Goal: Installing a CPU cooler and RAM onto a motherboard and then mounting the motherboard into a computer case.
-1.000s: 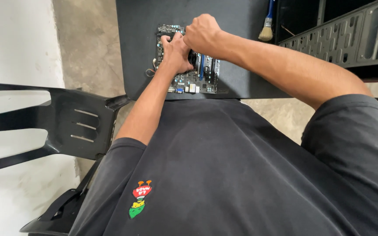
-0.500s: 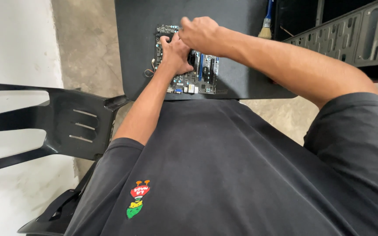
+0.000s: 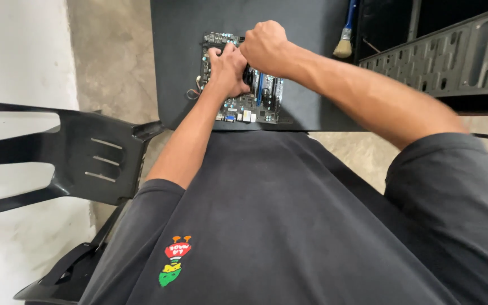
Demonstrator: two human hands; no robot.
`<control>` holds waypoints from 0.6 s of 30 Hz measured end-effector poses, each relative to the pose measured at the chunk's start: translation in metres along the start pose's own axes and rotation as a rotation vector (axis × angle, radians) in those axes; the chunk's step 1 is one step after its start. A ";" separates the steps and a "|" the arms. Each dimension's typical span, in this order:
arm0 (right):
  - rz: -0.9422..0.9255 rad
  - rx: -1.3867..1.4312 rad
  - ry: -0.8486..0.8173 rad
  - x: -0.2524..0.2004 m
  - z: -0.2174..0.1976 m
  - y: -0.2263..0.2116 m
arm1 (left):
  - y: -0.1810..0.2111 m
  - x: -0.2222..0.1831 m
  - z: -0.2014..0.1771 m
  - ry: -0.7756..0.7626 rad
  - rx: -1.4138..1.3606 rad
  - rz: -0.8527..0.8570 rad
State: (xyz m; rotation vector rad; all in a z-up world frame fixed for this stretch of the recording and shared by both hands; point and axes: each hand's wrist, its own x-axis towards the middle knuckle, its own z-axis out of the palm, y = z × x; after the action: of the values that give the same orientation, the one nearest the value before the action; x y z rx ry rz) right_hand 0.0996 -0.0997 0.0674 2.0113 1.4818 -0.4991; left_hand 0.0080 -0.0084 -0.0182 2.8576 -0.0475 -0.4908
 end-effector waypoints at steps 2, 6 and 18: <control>0.107 0.143 -0.034 0.008 0.004 0.000 | -0.002 0.001 0.006 0.055 -0.002 0.010; 0.164 0.238 -0.144 -0.010 -0.024 0.014 | -0.001 -0.005 0.007 0.070 0.006 0.027; 0.415 1.539 0.528 -0.134 0.097 0.016 | -0.023 0.042 -0.111 -0.010 -0.569 0.211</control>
State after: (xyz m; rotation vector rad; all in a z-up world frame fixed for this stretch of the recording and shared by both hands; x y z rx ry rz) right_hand 0.0767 -0.2641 0.0789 3.7355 0.7621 -1.2041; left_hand 0.0848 0.0361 0.0642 2.2628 -0.1782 -0.3959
